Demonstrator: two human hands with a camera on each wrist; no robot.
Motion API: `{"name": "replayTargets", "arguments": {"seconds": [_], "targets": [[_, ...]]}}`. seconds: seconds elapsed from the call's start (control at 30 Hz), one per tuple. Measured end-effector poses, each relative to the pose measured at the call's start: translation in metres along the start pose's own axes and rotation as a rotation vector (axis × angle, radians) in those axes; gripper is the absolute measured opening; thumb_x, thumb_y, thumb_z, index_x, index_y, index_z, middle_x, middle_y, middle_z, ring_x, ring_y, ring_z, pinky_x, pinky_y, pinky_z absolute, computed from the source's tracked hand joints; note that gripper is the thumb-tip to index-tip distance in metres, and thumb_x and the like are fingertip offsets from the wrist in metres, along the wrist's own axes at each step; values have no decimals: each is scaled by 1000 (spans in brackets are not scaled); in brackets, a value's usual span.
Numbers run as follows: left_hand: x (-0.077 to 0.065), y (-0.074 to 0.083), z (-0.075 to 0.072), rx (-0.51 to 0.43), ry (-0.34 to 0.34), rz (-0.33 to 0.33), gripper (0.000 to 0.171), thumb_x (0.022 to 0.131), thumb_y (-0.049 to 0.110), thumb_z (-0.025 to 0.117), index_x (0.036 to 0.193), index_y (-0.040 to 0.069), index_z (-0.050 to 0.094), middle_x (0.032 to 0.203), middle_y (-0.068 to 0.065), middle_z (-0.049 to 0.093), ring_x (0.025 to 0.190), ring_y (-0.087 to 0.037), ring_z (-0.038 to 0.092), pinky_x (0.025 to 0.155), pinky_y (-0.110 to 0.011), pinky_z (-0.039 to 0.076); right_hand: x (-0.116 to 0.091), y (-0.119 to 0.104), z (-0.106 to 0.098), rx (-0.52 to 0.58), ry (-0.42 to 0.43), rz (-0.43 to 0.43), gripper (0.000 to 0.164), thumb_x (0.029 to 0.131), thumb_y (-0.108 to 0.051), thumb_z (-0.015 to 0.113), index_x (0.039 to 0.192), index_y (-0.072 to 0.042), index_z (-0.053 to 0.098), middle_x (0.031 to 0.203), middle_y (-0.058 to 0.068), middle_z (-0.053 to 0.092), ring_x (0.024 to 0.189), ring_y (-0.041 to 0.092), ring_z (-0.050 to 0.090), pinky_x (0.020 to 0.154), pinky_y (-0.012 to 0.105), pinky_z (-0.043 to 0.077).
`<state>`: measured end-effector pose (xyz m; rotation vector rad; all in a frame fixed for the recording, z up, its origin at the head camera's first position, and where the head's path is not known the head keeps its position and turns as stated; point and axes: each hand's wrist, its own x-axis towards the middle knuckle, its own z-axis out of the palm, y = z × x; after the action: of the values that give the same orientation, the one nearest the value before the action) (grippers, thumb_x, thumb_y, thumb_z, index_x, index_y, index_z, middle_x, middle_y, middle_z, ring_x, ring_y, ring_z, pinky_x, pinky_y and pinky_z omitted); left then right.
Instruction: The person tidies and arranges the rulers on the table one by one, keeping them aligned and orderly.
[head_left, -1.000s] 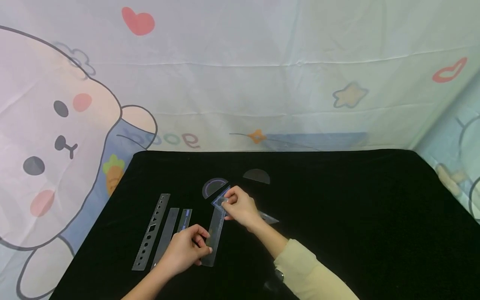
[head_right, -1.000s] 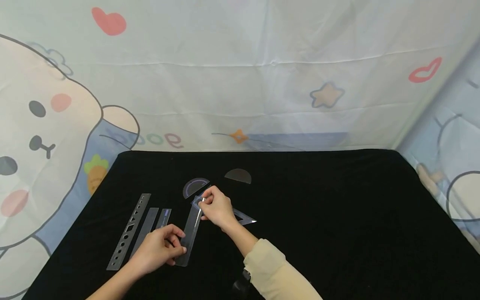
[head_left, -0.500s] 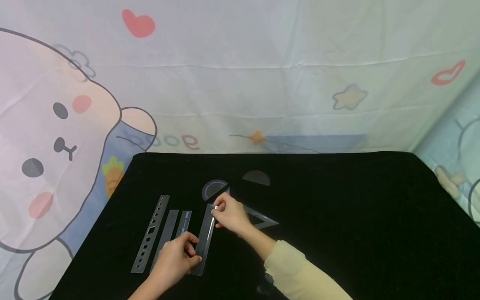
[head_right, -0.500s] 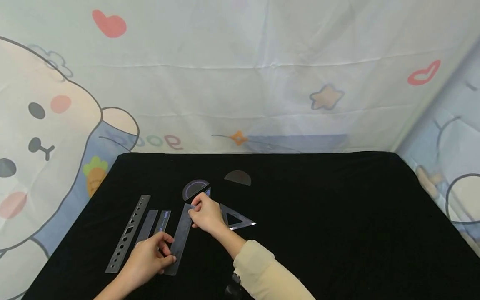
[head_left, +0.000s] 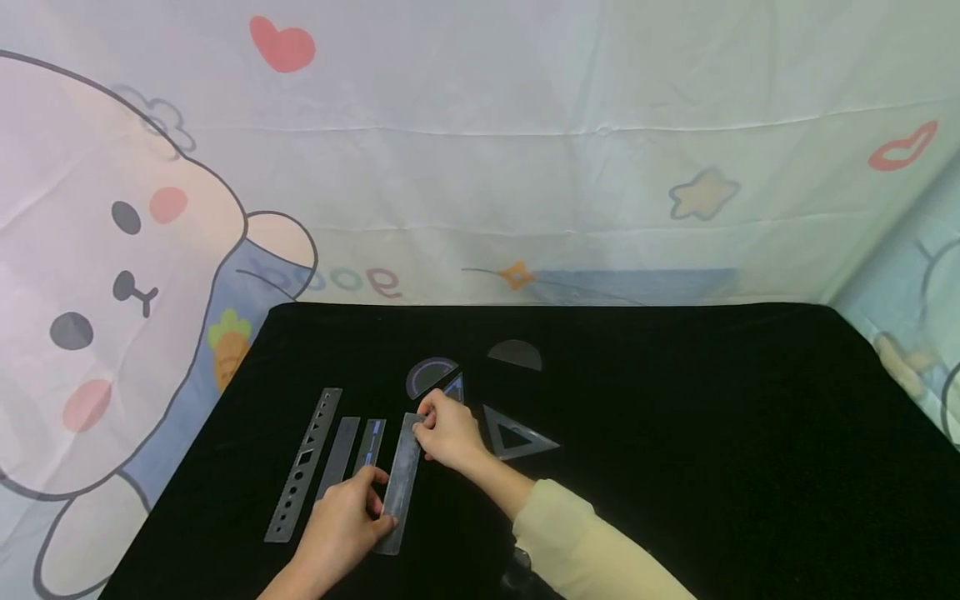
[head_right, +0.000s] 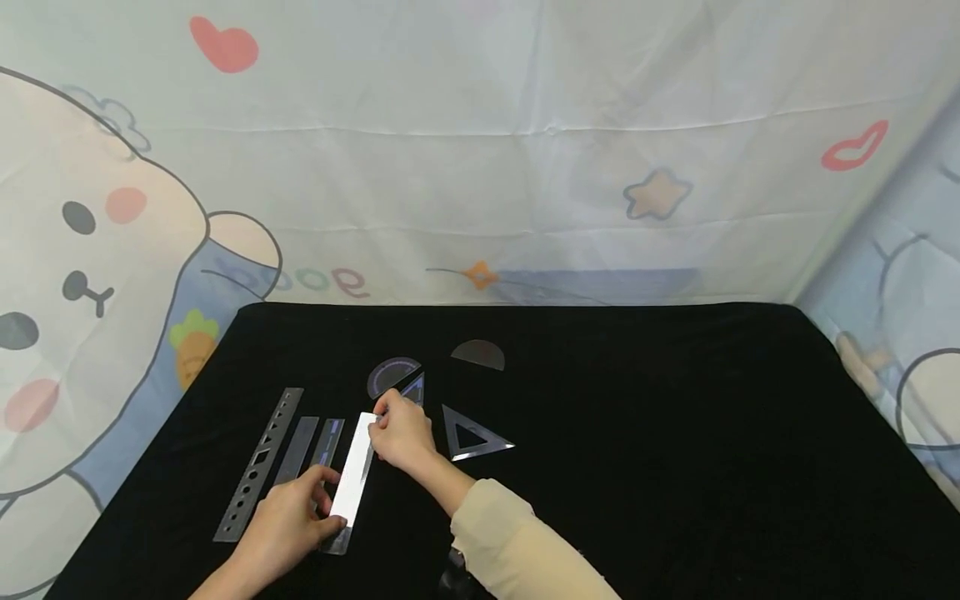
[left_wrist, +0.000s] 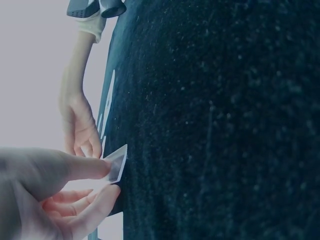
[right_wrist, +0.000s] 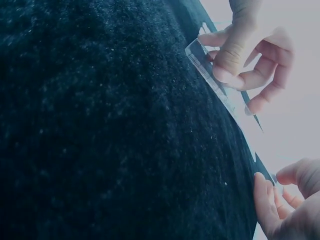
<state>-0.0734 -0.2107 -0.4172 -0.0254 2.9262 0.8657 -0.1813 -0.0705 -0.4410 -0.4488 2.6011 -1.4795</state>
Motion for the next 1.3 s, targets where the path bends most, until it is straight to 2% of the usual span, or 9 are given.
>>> {"name": "replayTargets", "arguments": {"seconds": [0.1,0.27,0.33,0.53,0.83,1.3], "targets": [[-1,0,0,43,21,3,41,67,8,77,103,7,58,65,4,51,52,-7,46,44,-21,38,1,-1,3,-74,21,-39,15,80,-12,64,93,-11,55,76,-4,54,43,0,53,50,18,46],[-1,1,0,125,38,-14,42,67,11,78,104,4,59,65,4,52,50,-8,44,44,-22,36,4,-2,8,-196,61,-87,15,78,-15,65,90,-14,57,74,-6,54,59,3,52,61,24,43],[0,1,0,145,28,-26,44,67,12,79,106,4,59,66,3,53,51,-8,46,45,-22,37,5,-2,10,-227,72,-103,15,78,-15,66,90,-15,58,74,-6,55,64,6,50,61,25,42],[1,1,-2,187,-3,-30,47,68,14,79,110,2,59,66,3,55,51,-7,48,45,-22,39,6,0,14,-284,53,-94,16,81,-20,66,93,-16,58,76,-6,56,62,6,50,52,20,39],[1,3,-5,222,2,-14,47,68,13,79,109,1,60,65,3,55,52,-7,50,44,-22,40,5,-3,14,-371,-27,-76,22,82,-22,66,101,-17,58,79,-6,55,63,7,50,49,21,38],[2,5,-6,230,-14,-5,45,69,12,78,109,2,61,66,3,55,53,-7,50,44,-22,40,6,-6,12,-404,-40,-66,19,82,-18,65,99,-15,59,77,-4,54,62,10,50,47,22,39]]}}
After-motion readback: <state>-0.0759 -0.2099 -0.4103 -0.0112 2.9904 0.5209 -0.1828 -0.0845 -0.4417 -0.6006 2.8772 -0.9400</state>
